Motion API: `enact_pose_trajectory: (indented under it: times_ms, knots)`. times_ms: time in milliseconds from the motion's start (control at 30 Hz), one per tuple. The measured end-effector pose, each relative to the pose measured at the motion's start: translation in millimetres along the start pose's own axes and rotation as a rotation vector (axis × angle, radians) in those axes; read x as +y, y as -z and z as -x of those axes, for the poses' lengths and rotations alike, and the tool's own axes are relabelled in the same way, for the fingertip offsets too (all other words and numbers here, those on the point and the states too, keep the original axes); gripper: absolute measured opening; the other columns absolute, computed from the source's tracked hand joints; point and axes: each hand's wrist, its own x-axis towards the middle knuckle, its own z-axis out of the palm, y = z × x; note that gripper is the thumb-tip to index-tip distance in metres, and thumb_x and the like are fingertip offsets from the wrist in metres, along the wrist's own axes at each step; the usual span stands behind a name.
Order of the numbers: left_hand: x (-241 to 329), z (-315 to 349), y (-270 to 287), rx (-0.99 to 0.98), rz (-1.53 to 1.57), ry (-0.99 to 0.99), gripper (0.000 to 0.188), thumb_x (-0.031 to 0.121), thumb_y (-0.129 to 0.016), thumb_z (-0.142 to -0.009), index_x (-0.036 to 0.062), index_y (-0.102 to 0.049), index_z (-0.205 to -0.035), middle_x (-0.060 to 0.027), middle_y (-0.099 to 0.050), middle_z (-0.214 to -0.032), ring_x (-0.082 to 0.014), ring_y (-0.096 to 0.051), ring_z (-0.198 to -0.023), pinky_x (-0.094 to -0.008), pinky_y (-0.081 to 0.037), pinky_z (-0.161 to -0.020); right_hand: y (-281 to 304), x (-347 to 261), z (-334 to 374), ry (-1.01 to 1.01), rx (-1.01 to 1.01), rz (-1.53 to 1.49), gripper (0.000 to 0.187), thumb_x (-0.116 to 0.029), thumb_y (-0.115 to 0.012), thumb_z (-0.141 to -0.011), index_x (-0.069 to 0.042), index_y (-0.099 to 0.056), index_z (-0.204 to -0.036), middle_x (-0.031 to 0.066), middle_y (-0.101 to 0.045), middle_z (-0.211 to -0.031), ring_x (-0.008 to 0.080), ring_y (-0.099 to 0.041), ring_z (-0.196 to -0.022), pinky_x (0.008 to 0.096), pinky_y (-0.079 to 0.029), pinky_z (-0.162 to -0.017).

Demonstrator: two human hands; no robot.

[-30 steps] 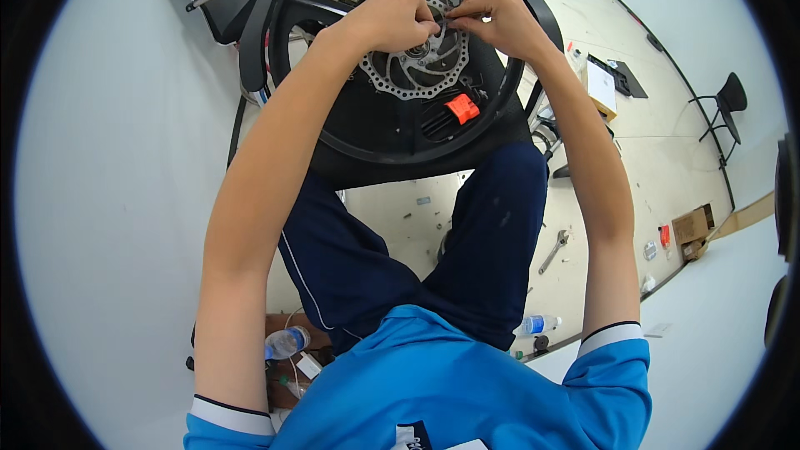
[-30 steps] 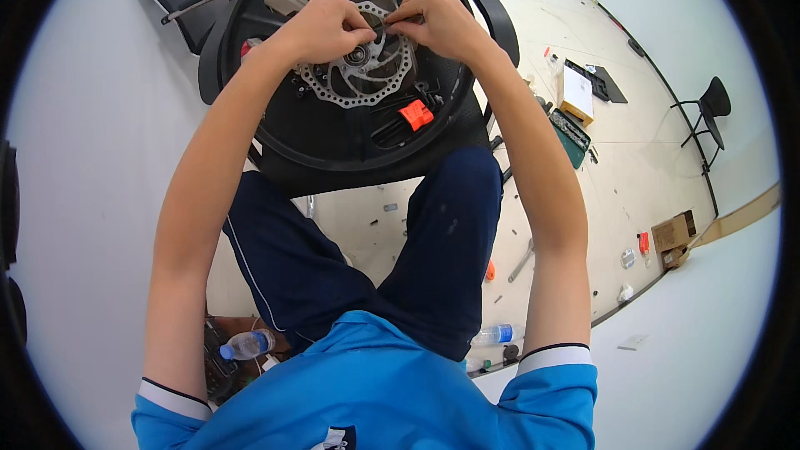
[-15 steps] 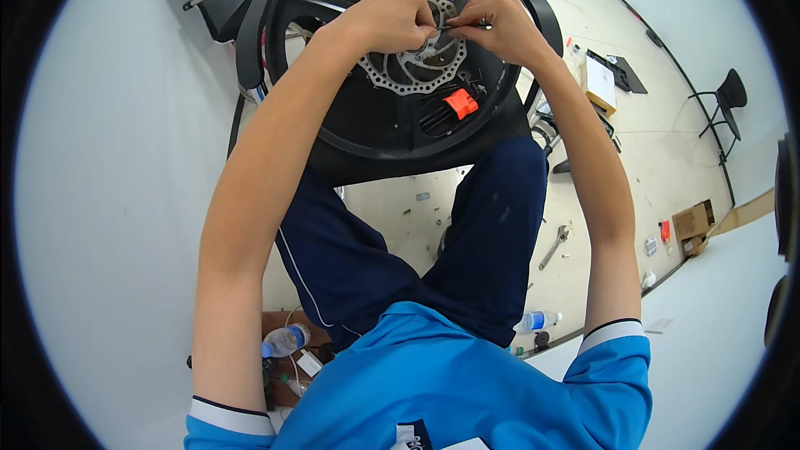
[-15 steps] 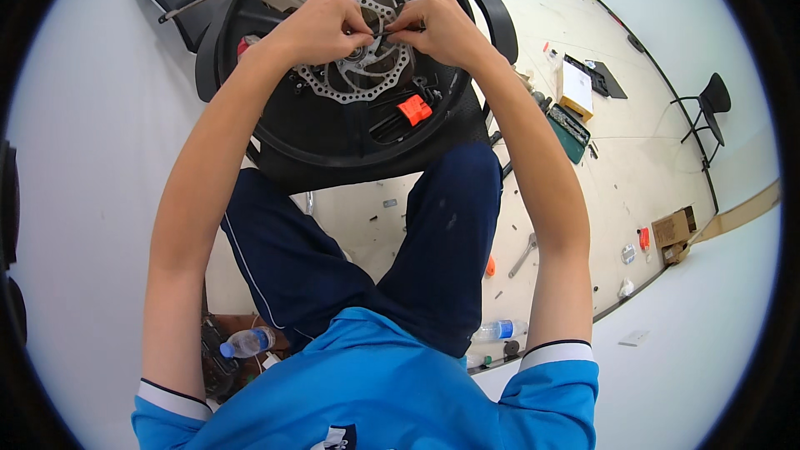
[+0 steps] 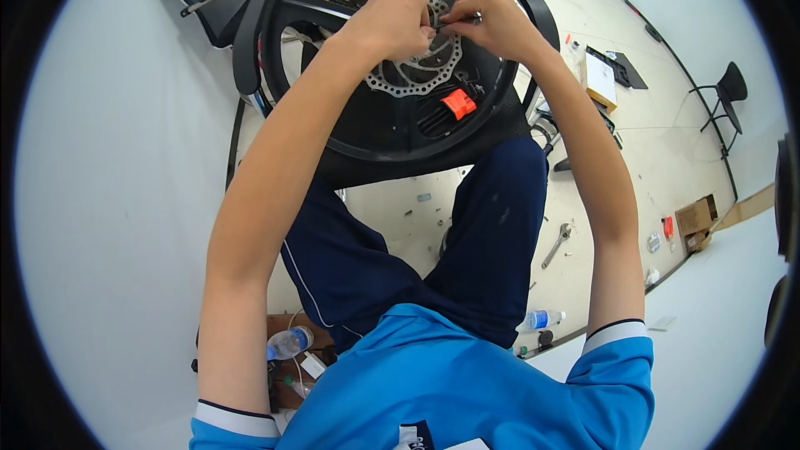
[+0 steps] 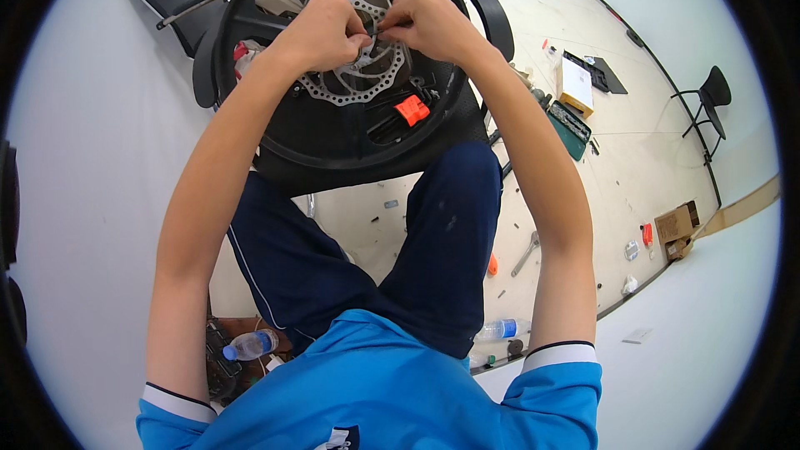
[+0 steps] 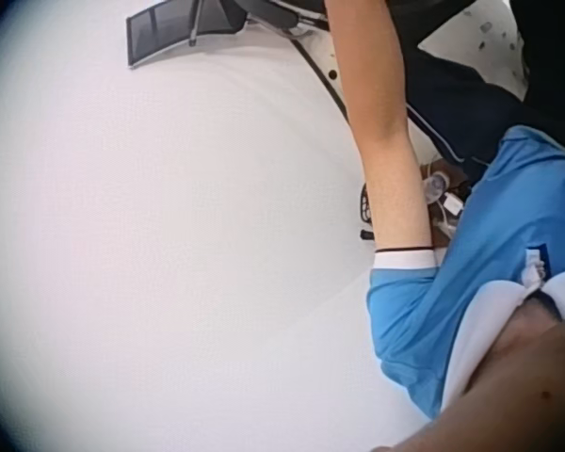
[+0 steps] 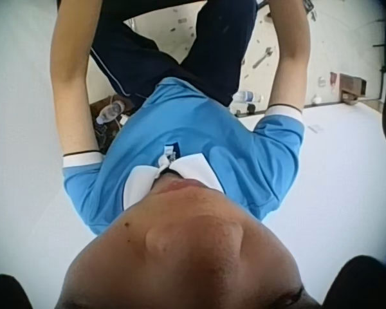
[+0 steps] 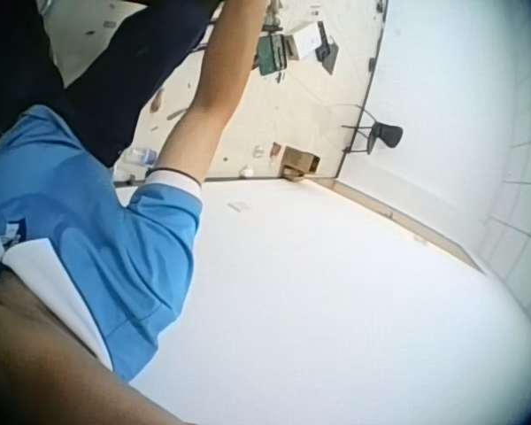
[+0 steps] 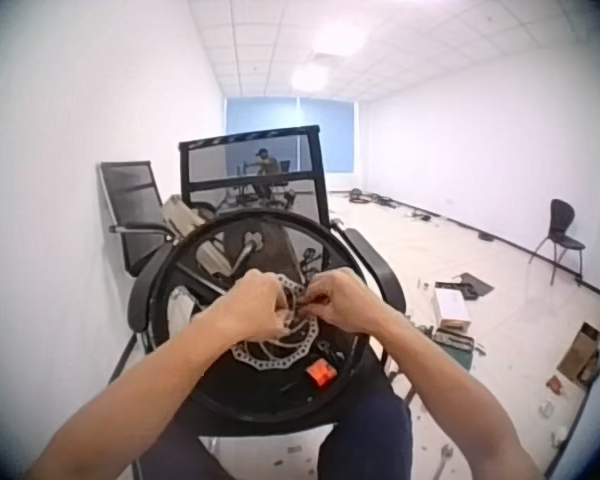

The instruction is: The person assembles scooter parts on the floor, attaching a brake disc to a wheel hub and then assembling a handlebar grip with a throttle cable. They use their hands to align and secure components.

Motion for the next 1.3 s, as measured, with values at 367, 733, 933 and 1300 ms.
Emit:
enact_pose_trajectory:
  times_ms: [367, 733, 933, 1300]
  knots:
    - [1, -4, -7, 0.01, -0.028, 0.153, 0.019, 0.016, -0.074, -0.074, -0.0012, -0.076, -0.082, -0.0228, -0.069, -0.072, -0.0338, -0.07, -0.072, -0.0387, -0.057, -0.075, 6, 13, -9, 0.034, 0.113, 0.15, 0.025, -0.016, -0.082, -0.068, -0.005, -0.076, -0.088, 0.0109, -0.073, -0.086, 0.0279, -0.069, -0.079, 0.0346, -0.055, -0.074]
    - [14, -4, -8, -0.05, -0.048, 0.184, 0.019, 0.011, -0.069, -0.068, -0.0004, -0.074, -0.083, -0.0216, -0.072, -0.091, -0.0373, -0.071, -0.088, -0.042, -0.057, -0.084, -33, -1, 65, -0.349, 0.403, -0.079, 0.024, -0.023, -0.083, -0.079, -0.001, -0.075, -0.084, 0.0077, -0.071, -0.071, 0.0132, -0.065, -0.061, 0.0248, -0.05, -0.059]
    - [-3, -2, -6, -0.051, 0.028, 0.083, 0.026, 0.021, -0.076, -0.075, -0.0012, -0.076, -0.089, -0.0204, -0.072, -0.081, -0.0312, -0.071, -0.077, -0.0367, -0.056, -0.075, -81, -28, 81, -0.48, 0.642, -0.284, 0.018, -0.015, -0.077, -0.086, 0.003, -0.072, -0.086, 0.0089, -0.069, -0.066, 0.0102, -0.062, -0.056, 0.0225, -0.048, -0.056]
    - [-34, 21, -42, 0.712, -0.02, -0.087, 0.023, 0.022, -0.067, -0.089, 0.0086, -0.073, -0.107, -0.0096, -0.062, -0.107, -0.0289, -0.053, -0.103, -0.0368, -0.043, -0.09, -84, -35, 87, -0.547, 0.62, -0.34, 0.015, -0.01, -0.071, -0.091, 0.004, -0.07, -0.095, 0.0083, -0.072, -0.077, 0.0091, -0.068, -0.072, 0.0219, -0.052, -0.069]
